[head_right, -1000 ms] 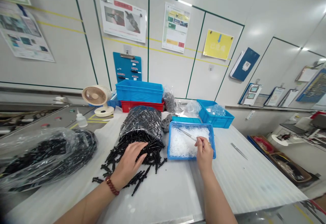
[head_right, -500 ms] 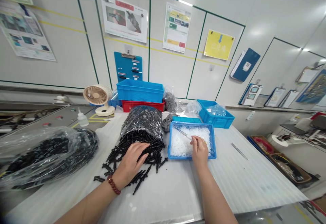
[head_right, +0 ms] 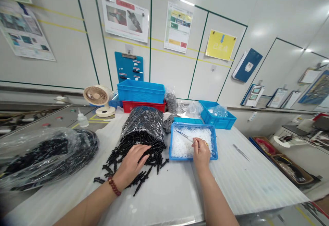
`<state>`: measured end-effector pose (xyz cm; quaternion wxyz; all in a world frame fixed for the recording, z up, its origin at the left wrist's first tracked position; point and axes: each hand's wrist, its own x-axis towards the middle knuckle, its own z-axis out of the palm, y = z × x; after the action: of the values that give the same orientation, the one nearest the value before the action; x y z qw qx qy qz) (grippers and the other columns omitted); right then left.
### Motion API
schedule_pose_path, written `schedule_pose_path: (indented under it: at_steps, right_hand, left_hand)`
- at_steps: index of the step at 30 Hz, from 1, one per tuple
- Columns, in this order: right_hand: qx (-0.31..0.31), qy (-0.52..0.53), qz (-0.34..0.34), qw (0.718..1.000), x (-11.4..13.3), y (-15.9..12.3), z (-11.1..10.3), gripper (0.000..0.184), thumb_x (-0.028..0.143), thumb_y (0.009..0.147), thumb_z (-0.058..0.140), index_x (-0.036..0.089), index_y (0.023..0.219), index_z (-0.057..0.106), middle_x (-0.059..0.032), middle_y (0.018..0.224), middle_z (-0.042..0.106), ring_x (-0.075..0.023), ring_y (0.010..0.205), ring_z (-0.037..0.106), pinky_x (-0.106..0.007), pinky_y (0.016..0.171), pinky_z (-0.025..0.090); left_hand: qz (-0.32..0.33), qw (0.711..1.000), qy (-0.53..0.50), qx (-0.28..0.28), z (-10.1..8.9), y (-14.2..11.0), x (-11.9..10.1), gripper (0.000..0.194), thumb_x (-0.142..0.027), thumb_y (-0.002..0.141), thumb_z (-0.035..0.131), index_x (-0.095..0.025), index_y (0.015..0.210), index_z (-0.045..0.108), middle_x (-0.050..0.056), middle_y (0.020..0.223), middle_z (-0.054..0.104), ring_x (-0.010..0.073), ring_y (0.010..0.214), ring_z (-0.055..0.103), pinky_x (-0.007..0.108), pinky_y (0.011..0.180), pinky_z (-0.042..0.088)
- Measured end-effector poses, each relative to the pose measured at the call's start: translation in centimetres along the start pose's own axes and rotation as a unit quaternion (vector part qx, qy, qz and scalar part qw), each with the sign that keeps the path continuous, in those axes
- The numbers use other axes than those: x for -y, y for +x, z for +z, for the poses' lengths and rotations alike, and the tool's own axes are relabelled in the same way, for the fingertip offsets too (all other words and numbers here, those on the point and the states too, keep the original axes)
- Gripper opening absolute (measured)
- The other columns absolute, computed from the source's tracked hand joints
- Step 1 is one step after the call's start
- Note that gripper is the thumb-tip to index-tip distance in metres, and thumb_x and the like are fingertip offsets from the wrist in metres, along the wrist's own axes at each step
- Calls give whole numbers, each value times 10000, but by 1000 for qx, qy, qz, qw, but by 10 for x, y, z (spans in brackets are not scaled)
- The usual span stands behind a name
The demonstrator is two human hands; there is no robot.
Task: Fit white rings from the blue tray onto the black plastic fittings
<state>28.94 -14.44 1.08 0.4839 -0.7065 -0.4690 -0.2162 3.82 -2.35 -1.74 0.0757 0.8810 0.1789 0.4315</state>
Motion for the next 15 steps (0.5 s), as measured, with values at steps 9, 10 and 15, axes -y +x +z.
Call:
schedule_pose_path:
  at_steps: [9, 10, 15]
  right_hand:
    - [-5, -17, 9, 1000, 0, 0, 1, 451, 488, 889, 285, 172, 814, 599, -28, 609, 601, -179, 658, 547, -277, 625, 369]
    - [-5, -19, 12, 1000, 0, 0, 0, 452, 488, 888, 284, 171, 816, 599, -29, 609, 601, -181, 661, 546, -277, 625, 368]
    - [-13, -33, 29, 999, -2, 0, 0, 470, 503, 884, 275, 171, 813, 601, -39, 617, 602, -186, 658, 540, -281, 612, 358]
  left_hand:
    - [5, 1000, -8, -2, -1, 1, -1, 251, -251, 907, 411, -154, 1105, 531, 88, 1006, 602, 211, 950, 527, 407, 845, 467]
    - [4, 1000, -9, -2, -1, 1, -1, 249, -250, 906, 413, -155, 1101, 534, 87, 1003, 604, 211, 947, 529, 405, 843, 469]
    - [-2, 1000, -16, 5, 0, 1, -1, 247, -257, 905, 413, -167, 1094, 544, 87, 997, 606, 210, 939, 537, 401, 834, 470]
